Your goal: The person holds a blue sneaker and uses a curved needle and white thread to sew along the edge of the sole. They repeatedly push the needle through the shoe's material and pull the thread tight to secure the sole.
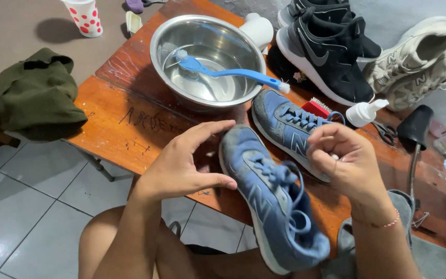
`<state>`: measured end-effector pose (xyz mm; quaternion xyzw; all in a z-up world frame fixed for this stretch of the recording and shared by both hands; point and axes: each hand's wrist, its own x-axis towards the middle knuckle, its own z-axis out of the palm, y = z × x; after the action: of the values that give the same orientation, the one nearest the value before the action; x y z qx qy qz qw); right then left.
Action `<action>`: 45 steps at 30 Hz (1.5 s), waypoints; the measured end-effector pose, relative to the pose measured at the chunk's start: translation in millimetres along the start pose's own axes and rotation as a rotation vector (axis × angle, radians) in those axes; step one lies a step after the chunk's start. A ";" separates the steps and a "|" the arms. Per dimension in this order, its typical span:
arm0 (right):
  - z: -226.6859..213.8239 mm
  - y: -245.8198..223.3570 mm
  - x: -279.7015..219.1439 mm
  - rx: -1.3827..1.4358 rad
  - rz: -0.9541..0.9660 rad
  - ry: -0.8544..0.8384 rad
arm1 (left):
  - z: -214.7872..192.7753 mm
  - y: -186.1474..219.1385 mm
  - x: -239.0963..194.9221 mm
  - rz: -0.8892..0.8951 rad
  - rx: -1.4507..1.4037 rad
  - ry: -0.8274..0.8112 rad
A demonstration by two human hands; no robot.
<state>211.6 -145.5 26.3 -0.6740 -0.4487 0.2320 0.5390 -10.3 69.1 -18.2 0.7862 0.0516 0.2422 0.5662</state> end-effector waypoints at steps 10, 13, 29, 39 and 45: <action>0.2 -56.9 -17.4 -0.433 -0.002 -0.385 | 10.9 -15.2 2.8 -0.120 0.082 -0.110; 8.8 -47.2 -18.6 -0.695 0.013 -0.485 | 9.4 -18.5 0.2 0.014 0.179 -0.113; -8.5 -15.4 -6.9 -0.065 0.092 -0.227 | 14.3 -4.7 -4.1 0.137 -0.268 0.166; -8.6 -25.5 -39.3 -0.058 0.132 -0.095 | 35.9 2.6 -4.9 -0.309 -0.611 0.186; -12.5 -28.2 -47.9 -0.069 0.332 0.020 | 59.3 -15.0 -8.4 -0.246 -1.213 -0.103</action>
<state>188.1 -192.5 48.4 -0.7592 -0.3335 0.2958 0.4742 11.3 20.0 -49.0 0.3235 -0.0326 0.1231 0.9376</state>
